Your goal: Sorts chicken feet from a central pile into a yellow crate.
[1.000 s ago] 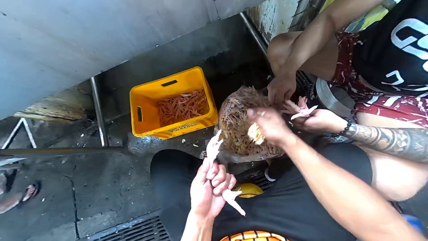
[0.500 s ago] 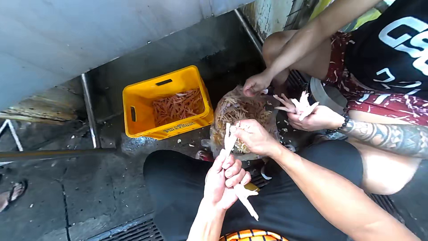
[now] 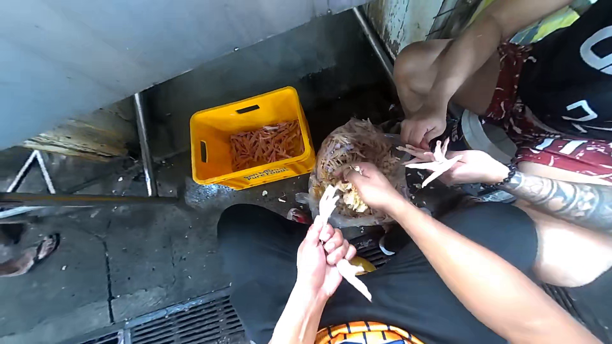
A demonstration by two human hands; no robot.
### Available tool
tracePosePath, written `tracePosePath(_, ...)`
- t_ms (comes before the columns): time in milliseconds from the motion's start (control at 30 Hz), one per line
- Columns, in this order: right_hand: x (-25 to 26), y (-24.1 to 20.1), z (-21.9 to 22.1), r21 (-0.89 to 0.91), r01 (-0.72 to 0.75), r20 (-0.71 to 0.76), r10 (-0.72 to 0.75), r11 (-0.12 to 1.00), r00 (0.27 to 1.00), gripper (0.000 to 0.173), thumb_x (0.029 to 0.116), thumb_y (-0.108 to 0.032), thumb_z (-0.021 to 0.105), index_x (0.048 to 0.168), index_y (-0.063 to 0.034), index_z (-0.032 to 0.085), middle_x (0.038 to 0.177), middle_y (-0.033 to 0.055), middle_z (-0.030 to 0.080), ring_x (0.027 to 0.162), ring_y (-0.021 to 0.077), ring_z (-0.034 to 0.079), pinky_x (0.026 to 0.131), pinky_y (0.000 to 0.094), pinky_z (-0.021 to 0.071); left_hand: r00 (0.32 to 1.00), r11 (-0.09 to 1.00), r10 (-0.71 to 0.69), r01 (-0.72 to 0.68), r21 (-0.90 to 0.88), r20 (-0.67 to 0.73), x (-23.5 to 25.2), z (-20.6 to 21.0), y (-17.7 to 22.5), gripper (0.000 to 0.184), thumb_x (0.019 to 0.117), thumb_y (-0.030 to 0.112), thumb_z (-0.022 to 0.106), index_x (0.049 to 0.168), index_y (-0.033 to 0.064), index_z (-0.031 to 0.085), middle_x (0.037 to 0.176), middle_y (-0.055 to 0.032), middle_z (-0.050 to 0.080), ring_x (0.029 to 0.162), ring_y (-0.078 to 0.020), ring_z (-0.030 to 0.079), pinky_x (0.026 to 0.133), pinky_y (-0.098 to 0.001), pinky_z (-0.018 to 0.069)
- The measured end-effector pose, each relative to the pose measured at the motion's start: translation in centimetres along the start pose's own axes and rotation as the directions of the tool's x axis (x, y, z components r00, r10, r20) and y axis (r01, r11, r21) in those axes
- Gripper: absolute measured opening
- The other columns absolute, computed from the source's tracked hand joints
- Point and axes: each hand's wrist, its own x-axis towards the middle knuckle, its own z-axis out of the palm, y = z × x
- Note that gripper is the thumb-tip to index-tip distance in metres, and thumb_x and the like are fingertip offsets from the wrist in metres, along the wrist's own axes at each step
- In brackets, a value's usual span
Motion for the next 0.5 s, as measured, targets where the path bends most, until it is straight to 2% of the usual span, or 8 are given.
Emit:
tracePosePath(67,-0.8,-0.5,-0.6,-0.052,0.117,0.074,-0.113,0.992,0.991,0.032,0.1071,-0.019,0.041,0.117,-0.0142,0.072,0.108,0.0017,0.072,0.093,0.013,0.068,0.081,0.0391,0.0584,0.989,0.986,0.11,-0.095,0.137,-0.103,1.1,0.1,0.2,0.054,0.1131,0.042,0.025,0.073,0.0146,0.048,0.053,0.004,0.04,0.042,-0.0112,0.043,0.046,-0.0289,0.0484)
tracePosePath(133,-1.0,-0.5,-1.7,-0.06,0.161,0.1,-0.155,0.985,0.983,0.027,0.108,-0.024,0.047,0.109,-0.0116,0.071,0.092,0.0027,0.069,0.078,0.013,0.065,0.069,0.0349,0.0565,0.976,0.941,0.187,-0.146,0.307,-0.111,1.8,0.0,0.1,0.052,0.1136,0.037,0.025,0.073,0.0136,0.047,0.055,0.0036,0.04,0.043,-0.0097,0.041,0.046,-0.0267,0.0457)
tracePosePath(200,-1.0,-0.4,-2.1,-0.073,0.153,0.154,-0.14,0.986,0.978,0.037,0.1082,-0.037,0.048,0.091,-0.0099,0.067,0.073,0.0016,0.06,0.063,0.0115,0.057,0.058,0.0311,0.0499,0.97,0.851,0.24,-0.187,0.491,-0.047,2.2,-0.4,-0.4,0.049,0.1133,0.032,0.028,0.073,0.0123,0.047,0.056,0.0033,0.041,0.046,-0.0082,0.041,0.047,-0.0238,0.0421)
tracePosePath(233,-1.0,-0.4,-2.0,-0.086,0.142,0.184,-0.124,0.986,0.975,0.041,0.1084,-0.039,0.047,0.085,-0.0098,0.066,0.069,0.0004,0.058,0.06,0.0099,0.054,0.056,0.0297,0.0473,0.965,0.792,0.262,-0.22,0.57,0.009,2.4,-0.6,-0.7,0.047,0.1125,0.03,0.031,0.073,0.0117,0.048,0.058,0.0031,0.043,0.047,-0.0077,0.041,0.047,-0.0228,0.0397)
tracePosePath(300,-1.1,-0.3,-1.4,-0.101,0.117,0.23,-0.091,0.988,0.969,0.043,0.1082,-0.038,0.05,0.084,-0.0094,0.069,0.068,-0.0009,0.059,0.062,0.0077,0.055,0.059,0.029,0.0479,0.952,0.671,0.286,-0.28,0.686,0.11,2.6,-0.8,-1.2,0.045,0.1113,0.03,0.034,0.075,0.0106,0.051,0.06,0.0024,0.046,0.049,-0.0074,0.042,0.046,-0.022,0.0369)
tracePosePath(400,-1.2,-0.1,-1.0,-0.015,0.184,0.245,-0.175,0.983,0.954,0.036,0.1075,-0.028,0.053,0.084,-0.0072,0.069,0.068,-0.0006,0.06,0.062,0.0066,0.056,0.06,0.0266,0.0493,0.946,0.597,0.285,-0.303,0.743,0.157,2.9,-0.5,-1.4,0.045,0.1114,0.03,0.035,0.076,0.0095,0.053,0.062,0.0018,0.047,0.05,-0.0077,0.042,0.046,-0.022,0.0371)
tracePosePath(467,-0.9,-0.1,-0.9,0.018,0.231,0.164,-0.231,0.973,0.959,0.036,0.1065,-0.026,0.054,0.078,-0.0077,0.066,0.063,-0.0012,0.057,0.056,0.0066,0.053,0.054,0.0255,0.0464,0.94,0.588,0.292,-0.32,0.743,0.174,3.0,-0.2,-1.3,0.045,0.1111,0.031,0.036,0.075,0.01,0.052,0.06,0.002,0.045,0.049,-0.0078,0.041,0.046,-0.0223,0.0364)
tracePosePath(500,-0.8,0.0,-0.9,0.004,0.209,0.104,-0.209,0.978,0.972,0.037,0.106,-0.028,0.055,0.077,-0.0077,0.066,0.062,-0.0006,0.057,0.055,0.0078,0.053,0.052,0.0266,0.0457,0.939,0.6,0.297,-0.323,0.732,0.172,3.0,0.0,-1.4,0.045,0.111,0.03,0.035,0.074,0.0103,0.051,0.06,0.0022,0.044,0.049,-0.008,0.041,0.046,-0.0225,0.0365)
